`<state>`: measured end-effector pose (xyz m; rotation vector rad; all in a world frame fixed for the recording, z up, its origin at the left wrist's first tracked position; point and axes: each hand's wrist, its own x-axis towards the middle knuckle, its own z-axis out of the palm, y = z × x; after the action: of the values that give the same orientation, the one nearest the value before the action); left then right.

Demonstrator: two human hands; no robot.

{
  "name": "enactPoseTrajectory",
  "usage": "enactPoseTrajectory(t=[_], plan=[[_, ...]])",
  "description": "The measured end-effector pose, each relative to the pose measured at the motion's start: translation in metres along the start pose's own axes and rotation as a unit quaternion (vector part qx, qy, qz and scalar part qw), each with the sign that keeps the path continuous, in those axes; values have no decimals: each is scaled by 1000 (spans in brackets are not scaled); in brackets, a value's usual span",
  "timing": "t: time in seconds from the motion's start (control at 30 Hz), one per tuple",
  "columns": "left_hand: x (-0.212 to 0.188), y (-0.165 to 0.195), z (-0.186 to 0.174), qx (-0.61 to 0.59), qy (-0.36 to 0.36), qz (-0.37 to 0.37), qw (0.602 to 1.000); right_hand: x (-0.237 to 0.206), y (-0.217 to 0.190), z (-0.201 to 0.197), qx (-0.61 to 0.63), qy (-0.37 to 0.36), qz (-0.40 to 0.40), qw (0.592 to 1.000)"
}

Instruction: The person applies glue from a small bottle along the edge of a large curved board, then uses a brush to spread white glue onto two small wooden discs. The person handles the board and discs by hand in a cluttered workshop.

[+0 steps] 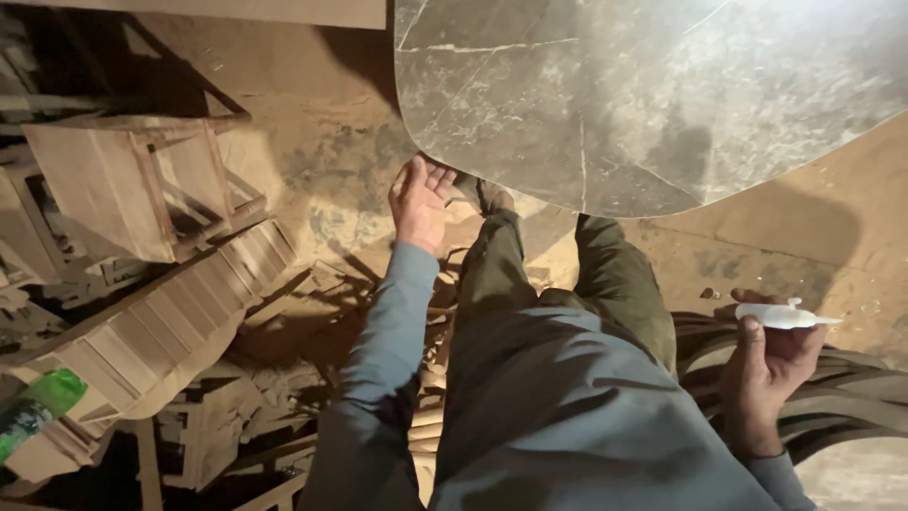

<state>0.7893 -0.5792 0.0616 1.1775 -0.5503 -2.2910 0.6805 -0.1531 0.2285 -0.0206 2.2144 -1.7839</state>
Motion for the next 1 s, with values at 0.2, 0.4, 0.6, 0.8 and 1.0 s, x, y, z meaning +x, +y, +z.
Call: enactPoseTrajectory(t=[0.2, 0.4, 0.6, 0.8, 1.0], plan=[[-34, -45, 29, 96, 2, -44, 994, 6, -12, -13, -71, 43, 26, 996], [-84, -151, 72, 251, -25, -197, 947, 2, -21, -28, 77, 94, 19, 992], [-102, -240, 141, 77, -8, -341, 937, 31, -18, -77, 92, 80, 22, 992], [-85, -340, 260, 23, -30, -335, 941, 97, 8, -170, 82, 61, 10, 995], [-48, -446, 381, -65, -32, -225, 972, 150, 30, -293, 87, 25, 11, 996]])
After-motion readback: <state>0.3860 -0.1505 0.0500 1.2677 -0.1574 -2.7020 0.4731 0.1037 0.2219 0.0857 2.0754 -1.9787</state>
